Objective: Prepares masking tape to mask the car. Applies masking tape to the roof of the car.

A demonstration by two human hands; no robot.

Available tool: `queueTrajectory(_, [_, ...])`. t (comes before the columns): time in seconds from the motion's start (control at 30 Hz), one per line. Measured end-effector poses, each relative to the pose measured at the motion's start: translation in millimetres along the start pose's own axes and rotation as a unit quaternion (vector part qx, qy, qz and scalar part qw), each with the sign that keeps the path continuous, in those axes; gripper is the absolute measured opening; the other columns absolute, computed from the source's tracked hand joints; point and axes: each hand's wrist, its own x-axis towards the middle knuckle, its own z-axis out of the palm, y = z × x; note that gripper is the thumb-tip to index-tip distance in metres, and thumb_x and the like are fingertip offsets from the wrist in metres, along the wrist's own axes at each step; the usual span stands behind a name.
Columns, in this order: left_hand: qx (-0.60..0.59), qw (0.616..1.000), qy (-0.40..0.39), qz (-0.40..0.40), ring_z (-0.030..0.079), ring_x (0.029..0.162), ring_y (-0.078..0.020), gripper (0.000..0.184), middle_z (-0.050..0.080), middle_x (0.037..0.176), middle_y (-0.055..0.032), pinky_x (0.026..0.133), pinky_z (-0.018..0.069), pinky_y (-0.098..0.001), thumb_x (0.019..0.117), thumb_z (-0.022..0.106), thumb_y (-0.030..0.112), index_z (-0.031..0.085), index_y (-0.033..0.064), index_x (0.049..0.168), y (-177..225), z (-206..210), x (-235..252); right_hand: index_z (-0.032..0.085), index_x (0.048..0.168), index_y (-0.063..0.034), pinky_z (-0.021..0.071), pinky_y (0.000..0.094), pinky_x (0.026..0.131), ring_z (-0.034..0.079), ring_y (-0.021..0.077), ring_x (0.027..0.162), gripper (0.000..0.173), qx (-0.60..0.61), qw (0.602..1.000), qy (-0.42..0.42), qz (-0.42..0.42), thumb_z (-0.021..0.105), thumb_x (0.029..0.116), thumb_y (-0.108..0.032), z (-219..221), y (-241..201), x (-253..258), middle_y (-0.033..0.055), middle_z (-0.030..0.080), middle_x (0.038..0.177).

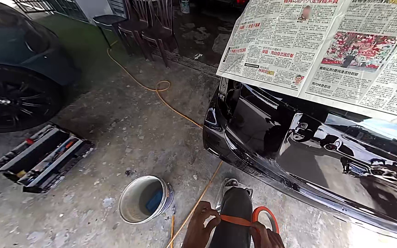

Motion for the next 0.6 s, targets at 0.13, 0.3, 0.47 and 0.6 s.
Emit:
queueTrajectory(0.13, [-0.008, 1.000, 0.008, -0.010, 0.058, 0.099, -0.0094, 0.014, 0.061, 0.106, -0.0036, 0.088, 0.0503, -0.0251, 0.0911, 0.074, 0.031, 0.080, 0.0187, 0.094, 2, 1, 1, 0.073, 0.108, -0.0126, 0.0567, 0.0412, 0.073, 0.071, 0.0225, 0.072, 0.028, 0.010, 1.000, -0.008, 0.014, 0.055, 0.1047, -0.034, -1, -2, 2, 0.0042, 0.074, 0.081])
queueTrajectory(0.3, [-0.028, 0.999, 0.012, -0.027, 0.056, 0.099, -0.0096, 0.011, 0.059, 0.106, -0.0037, 0.088, 0.0493, -0.0239, 0.0897, 0.075, 0.025, 0.079, 0.0160, 0.093, 6, 3, 1, 0.072, 0.108, -0.0119, 0.0564, 0.0430, 0.073, 0.072, 0.0235, 0.074, 0.028, 0.027, 0.999, -0.034, 0.028, 0.053, 0.1054, -0.033, -5, -5, 7, 0.0052, 0.075, 0.082])
queueTrajectory(0.47, [-0.025, 0.999, 0.010, -0.031, 0.056, 0.100, -0.0101, 0.011, 0.059, 0.106, -0.0031, 0.088, 0.0494, -0.0249, 0.0902, 0.073, 0.025, 0.079, 0.0174, 0.094, 6, 2, 3, 0.072, 0.106, -0.0121, 0.0559, 0.0450, 0.074, 0.071, 0.0253, 0.075, 0.030, 0.038, 0.997, -0.058, 0.038, 0.051, 0.1057, -0.034, -12, -8, 14, 0.0060, 0.073, 0.081])
queueTrajectory(0.6, [-0.028, 0.999, 0.005, -0.038, 0.056, 0.100, -0.0100, 0.011, 0.059, 0.106, -0.0036, 0.087, 0.0496, -0.0251, 0.0904, 0.073, 0.026, 0.079, 0.0168, 0.095, 5, 2, 5, 0.072, 0.108, -0.0115, 0.0562, 0.0464, 0.076, 0.072, 0.0254, 0.078, 0.029, 0.048, 0.995, -0.075, 0.051, 0.052, 0.1052, -0.033, -15, -8, 18, 0.0064, 0.074, 0.084])
